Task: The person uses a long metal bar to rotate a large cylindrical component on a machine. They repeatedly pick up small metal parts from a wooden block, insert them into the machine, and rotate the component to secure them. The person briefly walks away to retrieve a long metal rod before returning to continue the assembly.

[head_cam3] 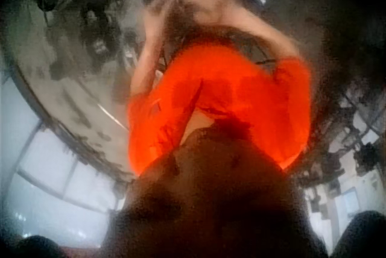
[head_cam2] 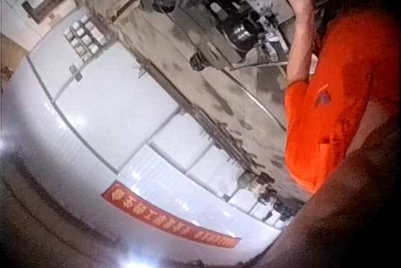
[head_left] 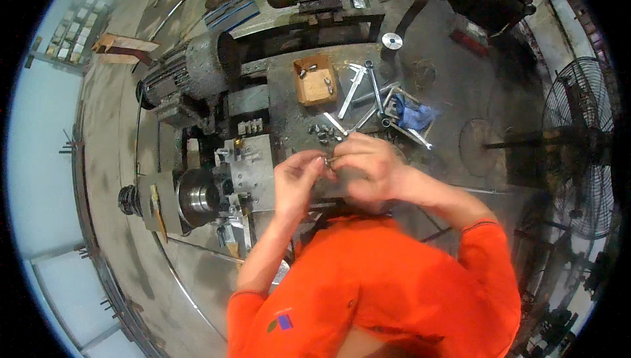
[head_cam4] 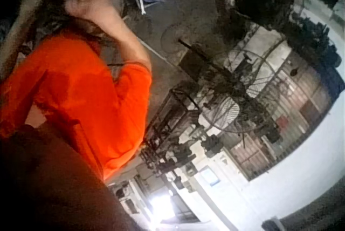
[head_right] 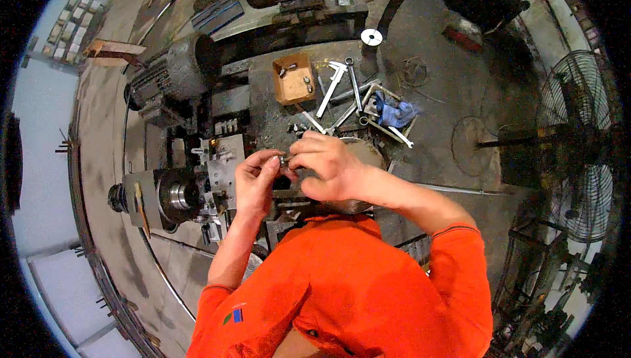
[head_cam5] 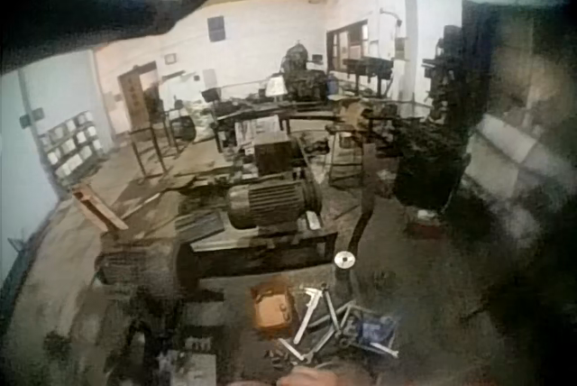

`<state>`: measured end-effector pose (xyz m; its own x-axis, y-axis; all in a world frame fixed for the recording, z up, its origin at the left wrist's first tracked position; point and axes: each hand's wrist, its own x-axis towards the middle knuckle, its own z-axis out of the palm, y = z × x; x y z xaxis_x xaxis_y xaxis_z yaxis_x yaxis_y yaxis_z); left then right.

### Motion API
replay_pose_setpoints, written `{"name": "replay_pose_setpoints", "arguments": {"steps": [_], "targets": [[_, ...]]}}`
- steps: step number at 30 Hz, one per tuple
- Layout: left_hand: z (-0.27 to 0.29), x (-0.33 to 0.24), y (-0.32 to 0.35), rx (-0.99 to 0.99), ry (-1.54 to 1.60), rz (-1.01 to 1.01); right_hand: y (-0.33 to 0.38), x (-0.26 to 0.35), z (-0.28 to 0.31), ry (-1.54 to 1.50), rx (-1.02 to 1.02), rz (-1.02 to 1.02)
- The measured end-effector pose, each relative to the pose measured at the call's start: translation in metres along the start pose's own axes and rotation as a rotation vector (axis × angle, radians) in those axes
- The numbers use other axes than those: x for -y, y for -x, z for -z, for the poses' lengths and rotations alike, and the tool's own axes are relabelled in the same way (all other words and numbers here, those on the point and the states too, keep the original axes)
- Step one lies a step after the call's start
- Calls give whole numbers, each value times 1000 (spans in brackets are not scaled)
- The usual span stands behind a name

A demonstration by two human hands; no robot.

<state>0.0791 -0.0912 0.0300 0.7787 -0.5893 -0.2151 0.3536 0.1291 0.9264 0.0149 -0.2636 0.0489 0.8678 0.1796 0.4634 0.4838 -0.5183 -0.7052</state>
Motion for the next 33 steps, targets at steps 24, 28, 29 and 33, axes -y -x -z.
{"name": "replay_pose_setpoints", "arguments": {"steps": [24, 28, 29, 33], "targets": [[51, 107, -271, 111, -1567, -196, 61, -360, 47, 558, -124, -771], [51, 128, -301, 126, -1616, -160, 65, -377, 45, 565, -79, -866], [54, 133, -305, 156, -1662, -172, 56, -365, 49, 610, -93, -765], [66, 154, -320, 246, -1835, -285, 24, -327, 34, 458, -127, -415]]}}
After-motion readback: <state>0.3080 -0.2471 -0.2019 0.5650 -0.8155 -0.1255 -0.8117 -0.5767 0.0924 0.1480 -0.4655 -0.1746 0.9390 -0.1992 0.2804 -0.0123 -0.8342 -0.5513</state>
